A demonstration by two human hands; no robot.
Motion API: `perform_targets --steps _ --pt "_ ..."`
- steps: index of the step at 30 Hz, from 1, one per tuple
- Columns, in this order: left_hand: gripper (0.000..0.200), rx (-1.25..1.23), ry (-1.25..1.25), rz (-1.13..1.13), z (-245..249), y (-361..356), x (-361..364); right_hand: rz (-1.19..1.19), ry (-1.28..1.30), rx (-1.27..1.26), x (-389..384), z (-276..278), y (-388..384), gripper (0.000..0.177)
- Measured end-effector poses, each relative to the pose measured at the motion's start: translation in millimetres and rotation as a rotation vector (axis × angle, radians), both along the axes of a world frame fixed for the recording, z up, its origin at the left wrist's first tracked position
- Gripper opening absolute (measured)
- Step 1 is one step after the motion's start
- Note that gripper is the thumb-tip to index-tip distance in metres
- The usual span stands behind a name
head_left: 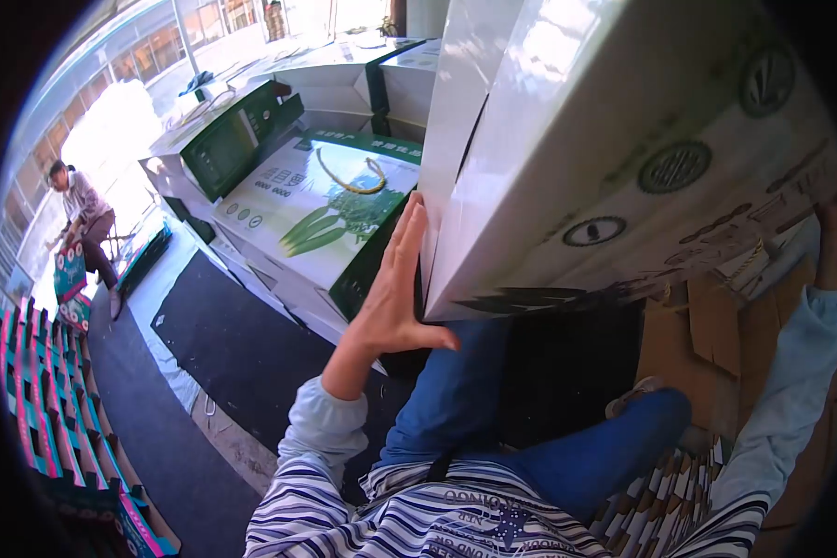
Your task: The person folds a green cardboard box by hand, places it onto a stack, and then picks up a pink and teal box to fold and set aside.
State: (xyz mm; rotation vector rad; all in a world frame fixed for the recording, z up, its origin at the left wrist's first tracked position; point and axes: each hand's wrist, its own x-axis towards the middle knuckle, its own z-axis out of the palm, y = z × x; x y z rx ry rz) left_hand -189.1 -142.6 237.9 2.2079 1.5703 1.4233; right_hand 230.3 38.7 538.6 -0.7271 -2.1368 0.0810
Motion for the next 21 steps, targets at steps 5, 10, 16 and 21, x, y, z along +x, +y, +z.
perform_targets --steps 5,10,16,21 --pt "0.129 0.079 0.003 -0.046 5.2 -26.4 -14.3 0.323 0.142 -0.125 -49.6 -7.8 7.1 0.046" --pt "0.106 0.304 -0.026 0.198 -82.2 -47.7 -0.8 0.492 0.587 -0.774 -132.3 28.8 68.7 0.03" --pt "0.082 0.708 -0.56 0.399 -15.0 -56.6 1.8 0.474 0.448 -0.563 -377.5 2.1 -22.8 0.043" --pt "0.063 0.731 -0.672 0.618 53.7 -49.8 -37.1 0.479 -0.223 -0.243 -414.4 -63.1 -39.2 0.057"
